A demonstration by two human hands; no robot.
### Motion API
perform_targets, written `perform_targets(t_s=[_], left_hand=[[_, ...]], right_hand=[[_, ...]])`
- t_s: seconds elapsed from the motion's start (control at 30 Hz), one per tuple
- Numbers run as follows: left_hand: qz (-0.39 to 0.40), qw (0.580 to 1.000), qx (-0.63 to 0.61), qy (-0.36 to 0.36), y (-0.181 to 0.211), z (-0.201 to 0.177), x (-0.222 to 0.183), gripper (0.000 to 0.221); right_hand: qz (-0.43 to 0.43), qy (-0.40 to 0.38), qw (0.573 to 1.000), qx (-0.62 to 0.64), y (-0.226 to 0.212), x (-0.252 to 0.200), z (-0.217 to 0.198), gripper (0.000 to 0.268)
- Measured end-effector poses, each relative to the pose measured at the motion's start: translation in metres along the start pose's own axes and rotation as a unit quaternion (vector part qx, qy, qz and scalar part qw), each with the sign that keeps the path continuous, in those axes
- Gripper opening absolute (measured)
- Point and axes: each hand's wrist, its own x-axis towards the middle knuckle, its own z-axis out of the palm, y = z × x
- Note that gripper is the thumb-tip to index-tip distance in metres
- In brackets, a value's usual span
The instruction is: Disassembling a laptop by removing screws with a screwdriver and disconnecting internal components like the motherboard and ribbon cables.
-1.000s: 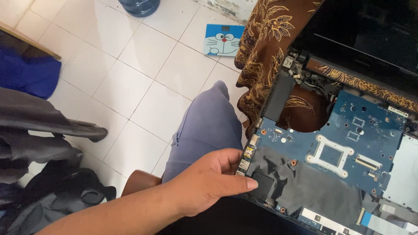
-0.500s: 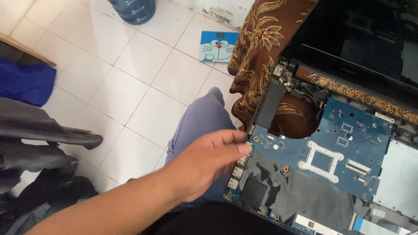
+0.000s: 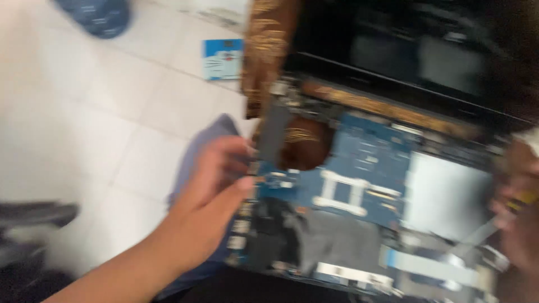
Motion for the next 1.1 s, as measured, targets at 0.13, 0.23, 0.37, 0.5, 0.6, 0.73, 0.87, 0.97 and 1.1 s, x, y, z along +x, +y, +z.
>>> perform_targets(t_s=[0.13, 0.23, 0.37, 0.5, 0.6, 0.73, 0.87, 0.97, 1.1], left_hand=[[0.324, 0.886, 0.331, -0.005, 0.035, 0.013, -0.015, 0.044], [0.319, 0.827, 0.426, -0.183, 0.039, 0.036, -0.017, 0.051], [0.413, 0.71, 0.502, -0.27, 0.021, 0.079, -0.022, 0.073], [0.463, 0.694, 0.466, -0.295, 0.037, 0.102, -0.011, 0.028], [0.436, 0.659, 0.497, -0.358, 0.044, 0.113, 0.008, 0.021], [0.485, 0.583, 0.521, -0.393, 0.045, 0.124, 0.031, 0.02], [0.4, 0.534, 0.554, -0.499, 0.059, 0.136, 0.048, 0.038], [0.394, 0.485, 0.579, -0.524, 0.063, 0.144, 0.055, 0.045], [0.38, 0.433, 0.61, -0.543, 0.069, 0.153, 0.057, 0.04]], right_hand=[[-0.038, 0.062, 0.997, 0.032, -0.045, -0.038, 0.101, 0.021], [0.012, 0.057, 0.998, 0.034, -0.059, -0.035, 0.112, 0.012], [0.025, 0.131, 0.991, 0.014, -0.063, -0.034, 0.124, 0.016], [0.023, 0.12, 0.992, 0.026, -0.065, -0.034, 0.129, 0.017], [0.027, 0.101, 0.994, 0.021, -0.067, -0.034, 0.132, 0.015], [0.029, 0.099, 0.995, 0.011, -0.073, -0.037, 0.143, 0.01], [0.005, 0.081, 0.997, 0.013, -0.071, -0.04, 0.146, 0.009], [-0.008, 0.074, 0.997, 0.017, -0.071, -0.04, 0.147, 0.009], [-0.008, 0.061, 0.998, 0.031, -0.074, -0.042, 0.148, 0.009]])
